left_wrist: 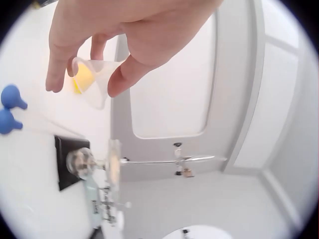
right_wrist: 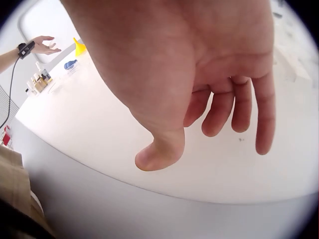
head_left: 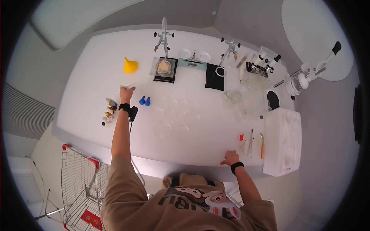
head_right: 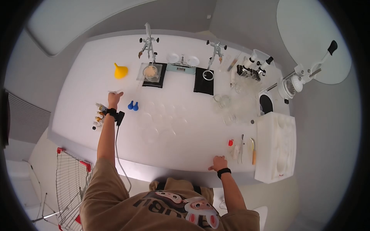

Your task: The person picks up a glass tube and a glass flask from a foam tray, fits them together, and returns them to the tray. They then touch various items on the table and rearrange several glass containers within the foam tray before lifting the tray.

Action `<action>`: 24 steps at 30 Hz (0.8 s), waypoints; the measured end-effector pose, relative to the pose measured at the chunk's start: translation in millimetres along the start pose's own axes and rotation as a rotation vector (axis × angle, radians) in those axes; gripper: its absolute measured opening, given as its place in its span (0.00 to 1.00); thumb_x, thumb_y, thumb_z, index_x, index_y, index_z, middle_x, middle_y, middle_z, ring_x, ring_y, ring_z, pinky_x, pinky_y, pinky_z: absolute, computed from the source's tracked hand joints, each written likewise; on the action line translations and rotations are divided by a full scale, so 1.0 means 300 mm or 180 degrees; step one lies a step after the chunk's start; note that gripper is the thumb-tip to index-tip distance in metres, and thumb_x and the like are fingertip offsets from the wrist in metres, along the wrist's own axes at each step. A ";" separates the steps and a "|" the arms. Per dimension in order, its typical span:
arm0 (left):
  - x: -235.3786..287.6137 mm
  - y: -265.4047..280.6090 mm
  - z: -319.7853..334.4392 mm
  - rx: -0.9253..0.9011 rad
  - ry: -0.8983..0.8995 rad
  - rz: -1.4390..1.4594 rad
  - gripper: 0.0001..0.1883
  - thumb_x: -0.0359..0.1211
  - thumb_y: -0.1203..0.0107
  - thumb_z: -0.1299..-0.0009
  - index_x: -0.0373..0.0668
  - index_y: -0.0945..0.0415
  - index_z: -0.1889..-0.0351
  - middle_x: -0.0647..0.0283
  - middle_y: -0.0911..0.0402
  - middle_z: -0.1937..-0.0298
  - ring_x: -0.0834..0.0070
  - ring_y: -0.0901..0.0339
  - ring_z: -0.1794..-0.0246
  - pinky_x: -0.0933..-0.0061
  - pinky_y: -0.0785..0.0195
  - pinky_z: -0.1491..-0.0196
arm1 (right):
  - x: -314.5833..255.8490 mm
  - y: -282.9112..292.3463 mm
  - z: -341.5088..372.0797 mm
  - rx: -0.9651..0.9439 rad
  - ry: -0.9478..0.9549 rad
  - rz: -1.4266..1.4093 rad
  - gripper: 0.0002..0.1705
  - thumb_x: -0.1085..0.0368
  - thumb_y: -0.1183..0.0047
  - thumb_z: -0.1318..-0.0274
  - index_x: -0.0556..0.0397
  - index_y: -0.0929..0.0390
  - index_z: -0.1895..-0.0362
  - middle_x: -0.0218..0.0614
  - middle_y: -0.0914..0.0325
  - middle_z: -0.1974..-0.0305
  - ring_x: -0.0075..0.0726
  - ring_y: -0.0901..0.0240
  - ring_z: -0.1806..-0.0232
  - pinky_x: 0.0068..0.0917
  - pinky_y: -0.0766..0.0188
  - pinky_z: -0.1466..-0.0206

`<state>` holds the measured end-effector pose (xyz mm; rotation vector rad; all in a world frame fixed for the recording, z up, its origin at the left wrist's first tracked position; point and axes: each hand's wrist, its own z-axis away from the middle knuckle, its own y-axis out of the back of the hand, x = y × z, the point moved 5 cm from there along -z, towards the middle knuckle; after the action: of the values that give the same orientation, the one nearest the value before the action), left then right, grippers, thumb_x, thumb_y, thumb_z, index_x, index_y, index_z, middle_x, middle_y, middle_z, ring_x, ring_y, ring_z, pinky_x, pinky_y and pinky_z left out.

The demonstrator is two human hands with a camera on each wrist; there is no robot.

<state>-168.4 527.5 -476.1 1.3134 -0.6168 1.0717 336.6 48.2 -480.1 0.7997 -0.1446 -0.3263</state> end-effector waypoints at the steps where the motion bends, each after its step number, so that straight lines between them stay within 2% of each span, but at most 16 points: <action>1: -0.010 0.010 -0.023 0.0499 -0.0155 -0.0608 0.30 0.40 0.31 0.45 0.29 0.30 0.52 0.51 0.18 0.63 0.57 0.19 0.61 0.62 0.25 0.58 | -0.001 -0.001 -0.003 -0.0055 -0.0002 0.0014 0.42 0.42 0.25 0.71 0.58 0.23 0.55 0.49 0.21 0.53 0.57 0.31 0.43 0.46 0.26 0.45; 2: -0.008 0.020 -0.044 0.0991 -0.0313 -0.1219 0.31 0.42 0.31 0.45 0.29 0.29 0.52 0.43 0.17 0.58 0.54 0.19 0.59 0.58 0.25 0.56 | -0.003 -0.004 -0.006 -0.0113 -0.0009 0.0023 0.42 0.42 0.24 0.71 0.58 0.23 0.55 0.50 0.21 0.54 0.57 0.31 0.43 0.46 0.26 0.46; 3: -0.020 0.016 -0.076 0.0970 -0.0311 -0.1202 0.31 0.42 0.31 0.45 0.29 0.29 0.52 0.43 0.17 0.58 0.54 0.19 0.59 0.58 0.25 0.56 | -0.001 -0.008 -0.009 -0.0129 -0.0025 0.0013 0.42 0.43 0.24 0.71 0.59 0.23 0.56 0.50 0.21 0.54 0.58 0.31 0.43 0.46 0.26 0.46; 4: -0.032 0.022 -0.111 0.0992 -0.0283 -0.1398 0.32 0.43 0.31 0.46 0.30 0.29 0.52 0.41 0.19 0.56 0.49 0.20 0.57 0.55 0.26 0.53 | -0.001 -0.014 -0.011 -0.0130 -0.0053 0.0019 0.42 0.43 0.24 0.71 0.59 0.23 0.56 0.50 0.21 0.54 0.58 0.31 0.43 0.46 0.26 0.46; 5: -0.043 0.022 -0.146 0.1015 -0.0254 -0.1594 0.33 0.44 0.30 0.47 0.30 0.30 0.51 0.38 0.20 0.54 0.45 0.21 0.55 0.53 0.27 0.51 | 0.000 -0.018 -0.016 -0.0029 -0.0078 0.0035 0.38 0.43 0.24 0.72 0.55 0.22 0.60 0.45 0.20 0.58 0.56 0.30 0.46 0.47 0.27 0.47; 6: -0.044 0.017 -0.169 0.0995 -0.0249 -0.1576 0.33 0.44 0.30 0.47 0.30 0.30 0.51 0.38 0.20 0.54 0.45 0.21 0.55 0.53 0.27 0.51 | 0.002 -0.019 -0.018 0.0071 -0.0101 0.0055 0.34 0.44 0.24 0.74 0.51 0.22 0.65 0.40 0.19 0.61 0.55 0.29 0.48 0.47 0.27 0.48; 8: -0.033 0.026 -0.205 0.1178 -0.0125 -0.1821 0.33 0.42 0.31 0.45 0.32 0.33 0.49 0.41 0.23 0.51 0.45 0.25 0.48 0.52 0.33 0.41 | 0.006 -0.026 -0.019 0.0062 -0.0108 0.0036 0.34 0.44 0.24 0.74 0.51 0.22 0.64 0.40 0.19 0.61 0.54 0.29 0.48 0.47 0.27 0.48; 9: -0.019 0.030 -0.217 0.1110 -0.0032 -0.1761 0.32 0.41 0.31 0.44 0.31 0.33 0.49 0.40 0.25 0.47 0.42 0.27 0.45 0.51 0.32 0.42 | 0.006 -0.027 -0.017 0.0072 -0.0110 0.0014 0.33 0.44 0.24 0.73 0.51 0.22 0.65 0.39 0.19 0.61 0.54 0.29 0.48 0.47 0.27 0.48; 12: 0.025 0.039 -0.253 0.1254 -0.0243 -0.1862 0.30 0.39 0.30 0.43 0.30 0.32 0.50 0.41 0.25 0.48 0.44 0.27 0.46 0.52 0.32 0.42 | 0.003 -0.014 -0.011 0.0078 -0.0130 0.0042 0.34 0.45 0.24 0.72 0.52 0.22 0.64 0.39 0.19 0.61 0.54 0.30 0.47 0.47 0.27 0.48; 14: 0.030 0.042 -0.283 0.1244 -0.0228 -0.1878 0.29 0.38 0.30 0.42 0.30 0.32 0.50 0.42 0.25 0.49 0.44 0.27 0.46 0.53 0.31 0.43 | -0.003 -0.013 -0.007 -0.0173 -0.0086 0.0050 0.41 0.42 0.25 0.71 0.58 0.24 0.57 0.49 0.22 0.54 0.58 0.31 0.44 0.46 0.25 0.47; 16: 0.024 0.053 -0.309 0.1256 -0.0158 -0.1781 0.30 0.39 0.30 0.42 0.30 0.32 0.50 0.42 0.25 0.47 0.44 0.27 0.45 0.53 0.31 0.42 | -0.008 -0.009 -0.006 -0.0184 -0.0080 0.0071 0.42 0.42 0.25 0.71 0.59 0.24 0.57 0.50 0.22 0.54 0.57 0.31 0.44 0.46 0.24 0.48; 19: -0.028 0.027 -0.350 0.1101 -0.0090 -0.1867 0.34 0.43 0.29 0.46 0.29 0.30 0.49 0.39 0.23 0.49 0.44 0.25 0.46 0.53 0.31 0.42 | -0.013 -0.005 -0.010 -0.0152 -0.0080 0.0139 0.42 0.42 0.25 0.71 0.59 0.24 0.56 0.50 0.22 0.54 0.57 0.31 0.44 0.46 0.24 0.48; 24: -0.145 0.019 -0.406 0.0739 0.0226 -0.1712 0.34 0.42 0.29 0.51 0.28 0.27 0.51 0.38 0.20 0.52 0.45 0.21 0.49 0.56 0.28 0.44 | -0.017 0.007 -0.005 -0.0194 -0.0111 0.0134 0.42 0.42 0.25 0.71 0.59 0.23 0.56 0.49 0.22 0.54 0.57 0.32 0.42 0.47 0.24 0.49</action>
<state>-216.2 632.0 -536.0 1.5207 -0.0685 0.7517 332.7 52.4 -479.7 0.7299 -0.1830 -0.3036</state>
